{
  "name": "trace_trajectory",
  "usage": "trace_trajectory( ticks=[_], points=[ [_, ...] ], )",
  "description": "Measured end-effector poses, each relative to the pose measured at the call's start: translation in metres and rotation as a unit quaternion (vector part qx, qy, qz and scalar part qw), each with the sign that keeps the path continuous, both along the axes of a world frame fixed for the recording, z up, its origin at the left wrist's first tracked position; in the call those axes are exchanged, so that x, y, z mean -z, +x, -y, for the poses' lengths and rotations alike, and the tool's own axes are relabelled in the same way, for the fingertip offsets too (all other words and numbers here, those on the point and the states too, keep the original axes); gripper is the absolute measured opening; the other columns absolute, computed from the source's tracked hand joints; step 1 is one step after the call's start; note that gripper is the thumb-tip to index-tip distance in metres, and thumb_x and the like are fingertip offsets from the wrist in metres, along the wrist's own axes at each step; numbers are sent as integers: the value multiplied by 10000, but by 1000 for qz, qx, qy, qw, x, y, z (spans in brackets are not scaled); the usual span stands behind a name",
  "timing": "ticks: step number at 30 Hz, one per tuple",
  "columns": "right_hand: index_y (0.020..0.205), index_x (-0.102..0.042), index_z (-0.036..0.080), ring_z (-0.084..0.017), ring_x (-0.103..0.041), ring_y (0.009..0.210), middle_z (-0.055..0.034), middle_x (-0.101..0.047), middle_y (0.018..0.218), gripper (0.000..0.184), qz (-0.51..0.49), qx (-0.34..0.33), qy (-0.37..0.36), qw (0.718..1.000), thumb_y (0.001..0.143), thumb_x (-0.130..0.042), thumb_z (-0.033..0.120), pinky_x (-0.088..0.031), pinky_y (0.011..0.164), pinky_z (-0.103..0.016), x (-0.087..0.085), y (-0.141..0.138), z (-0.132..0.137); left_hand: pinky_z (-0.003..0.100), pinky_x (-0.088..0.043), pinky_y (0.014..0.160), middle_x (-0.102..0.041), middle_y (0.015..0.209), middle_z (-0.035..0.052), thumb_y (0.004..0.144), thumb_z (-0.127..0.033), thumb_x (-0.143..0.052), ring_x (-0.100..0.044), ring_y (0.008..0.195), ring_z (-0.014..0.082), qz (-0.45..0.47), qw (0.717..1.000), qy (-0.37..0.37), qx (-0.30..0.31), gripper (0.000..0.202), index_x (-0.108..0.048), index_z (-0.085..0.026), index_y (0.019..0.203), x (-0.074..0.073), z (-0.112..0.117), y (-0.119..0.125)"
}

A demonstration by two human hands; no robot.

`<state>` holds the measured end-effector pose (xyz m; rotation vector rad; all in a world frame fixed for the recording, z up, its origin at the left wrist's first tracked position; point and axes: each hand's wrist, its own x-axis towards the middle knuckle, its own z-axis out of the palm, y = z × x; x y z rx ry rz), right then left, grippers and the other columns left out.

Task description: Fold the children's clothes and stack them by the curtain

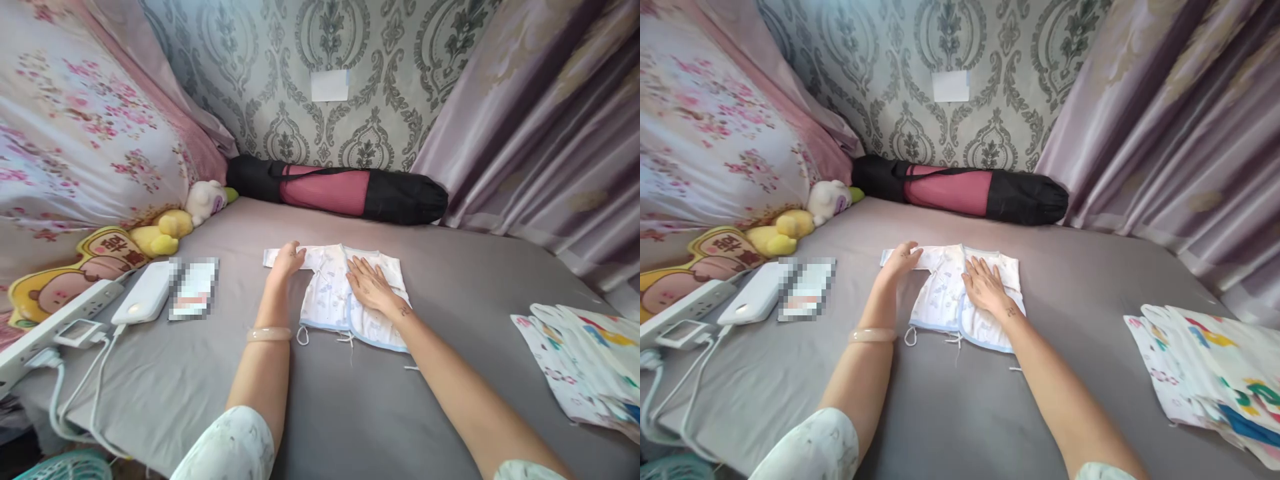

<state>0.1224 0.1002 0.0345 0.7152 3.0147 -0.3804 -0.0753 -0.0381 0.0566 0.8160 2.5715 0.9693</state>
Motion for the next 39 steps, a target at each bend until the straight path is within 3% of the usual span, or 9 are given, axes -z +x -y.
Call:
trace_trajectory(
  ticks=[5,9,11,16,19,24,31,36,39],
  points=[
    [1487,-342,185,-269,-198,1446,-80,-254,1575,575,10,5,6,1000,1001,-170,439,-149,1148,-508,-11,-4,-1,435,-415,965,-618,1220,171,905,-299,-463,-538,1194,316,-58,991,-36,-118,343,-581,-174,1202,5,8,-9],
    [1230,-614,174,-279,-388,1325,-125,-494,1413,479,-32,-2,58,998,1007,-231,353,-202,1113,-491,-20,-19,2,499,-412,954,-559,1253,238,872,-282,-505,-485,1225,380,-90,968,-55,-229,287,-611,-135,1094,12,14,-14],
    [1135,-657,172,-253,-451,1249,-120,-557,1324,437,-68,-20,85,994,1003,-260,297,-229,1102,-419,-21,-31,5,508,-422,945,-557,1236,259,850,-277,-527,-489,1211,393,-84,959,-49,-265,282,-610,-118,1067,16,17,-19],
    [1293,-564,189,-216,-498,1167,-94,-594,1227,417,-88,-70,57,992,996,-280,257,-351,994,-290,-17,-67,19,519,-435,928,-585,1205,257,841,-251,-513,-491,1216,400,-76,957,-36,-276,266,-596,-126,1061,22,20,-28],
    [1389,-479,225,-251,-506,1164,-109,-584,1220,445,-58,-47,58,995,993,-293,301,-367,969,-331,-17,-83,24,532,-414,936,-596,1204,262,856,-272,-498,-502,1215,399,-57,963,-44,-261,248,-590,-136,1042,22,20,-31],
    [1428,-435,213,-307,-487,1200,-166,-532,1285,510,-16,4,58,998,992,-256,409,-343,981,-414,-15,-94,28,501,-401,946,-666,1115,191,860,-329,-511,-570,1154,356,-26,965,-24,-261,168,-590,-195,925,19,21,-34],
    [1486,-335,175,-334,-396,1305,-190,-438,1389,638,38,1,14,999,950,-311,520,-290,1046,-439,-22,-93,25,357,-479,811,-669,845,114,850,-303,-500,-647,931,278,4,939,174,-298,147,-565,-196,772,20,19,-41],
    [1542,-172,237,-339,-291,1392,-163,-287,1522,772,123,-18,-68,990,898,-399,597,-278,1073,-436,-37,-95,7,262,-493,604,-541,597,2,748,-304,-606,-606,656,174,145,858,388,-303,153,-537,-179,694,22,14,-47],
    [1546,-132,255,-335,-292,1395,-145,-262,1543,818,129,-25,-91,987,875,-437,610,-304,1067,-439,-39,-95,1,233,-486,558,-517,575,-30,711,-313,-656,-578,573,127,219,817,449,-288,187,-531,-175,690,19,11,-50]
  ],
)
